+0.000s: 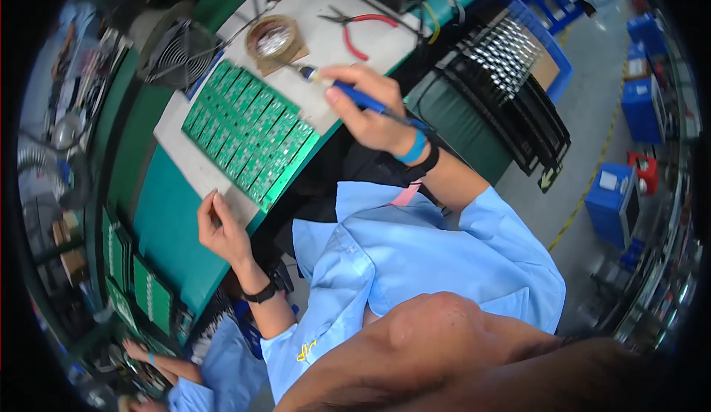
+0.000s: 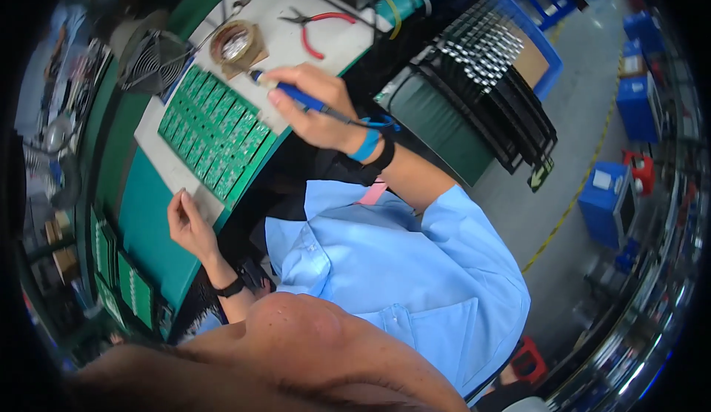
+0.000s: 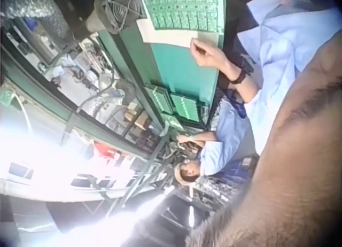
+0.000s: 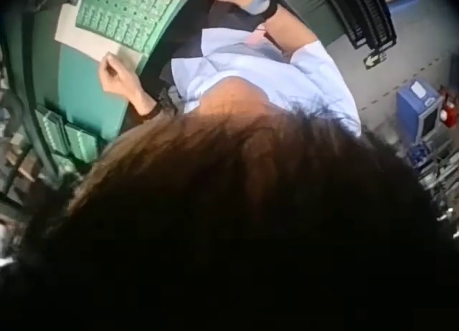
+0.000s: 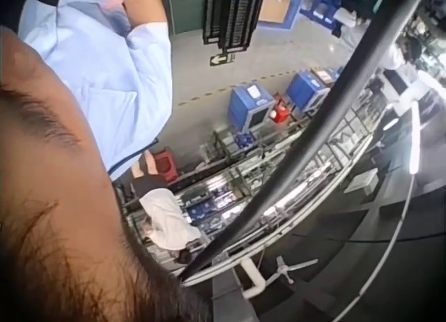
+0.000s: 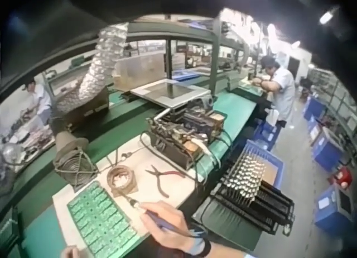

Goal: The person solders components onto a circuit board using a soldering iron and wire, turns the board over, and places it onto a rack. They then pick up another circuit board and repeat the soldering process.

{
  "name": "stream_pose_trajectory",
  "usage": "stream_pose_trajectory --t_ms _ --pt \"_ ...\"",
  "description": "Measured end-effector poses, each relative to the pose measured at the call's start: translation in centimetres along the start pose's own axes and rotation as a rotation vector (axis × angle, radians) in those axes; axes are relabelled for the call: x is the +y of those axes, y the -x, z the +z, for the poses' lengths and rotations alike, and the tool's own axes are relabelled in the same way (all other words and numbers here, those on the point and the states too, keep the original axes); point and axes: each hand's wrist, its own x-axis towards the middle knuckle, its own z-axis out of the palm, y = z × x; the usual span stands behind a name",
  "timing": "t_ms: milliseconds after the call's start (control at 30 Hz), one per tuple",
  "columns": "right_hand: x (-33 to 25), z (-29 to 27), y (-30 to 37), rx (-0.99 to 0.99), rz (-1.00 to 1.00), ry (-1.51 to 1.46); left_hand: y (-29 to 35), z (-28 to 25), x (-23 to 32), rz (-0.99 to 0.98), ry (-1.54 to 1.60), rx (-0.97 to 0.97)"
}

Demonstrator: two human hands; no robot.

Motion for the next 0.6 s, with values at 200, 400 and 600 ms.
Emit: stream_pose_trajectory --t_ms 200,400,600 --pt "0.8 0.0 -2.6 -0.012 -0.125 0.135 0.4 -0.2 -0.5 0.0 0.022 -0.004" --pt "2.0 0.4 -2.9 -0.212 -0.128 0.195 0.2 -0.8 3.2 0.131 -0.076 -0.095" --pt "-1.3 -0.9 0.3 -0.135 0.128 -0.067 -1.2 1.4 5.7 0.313 -0.02 -0.29"
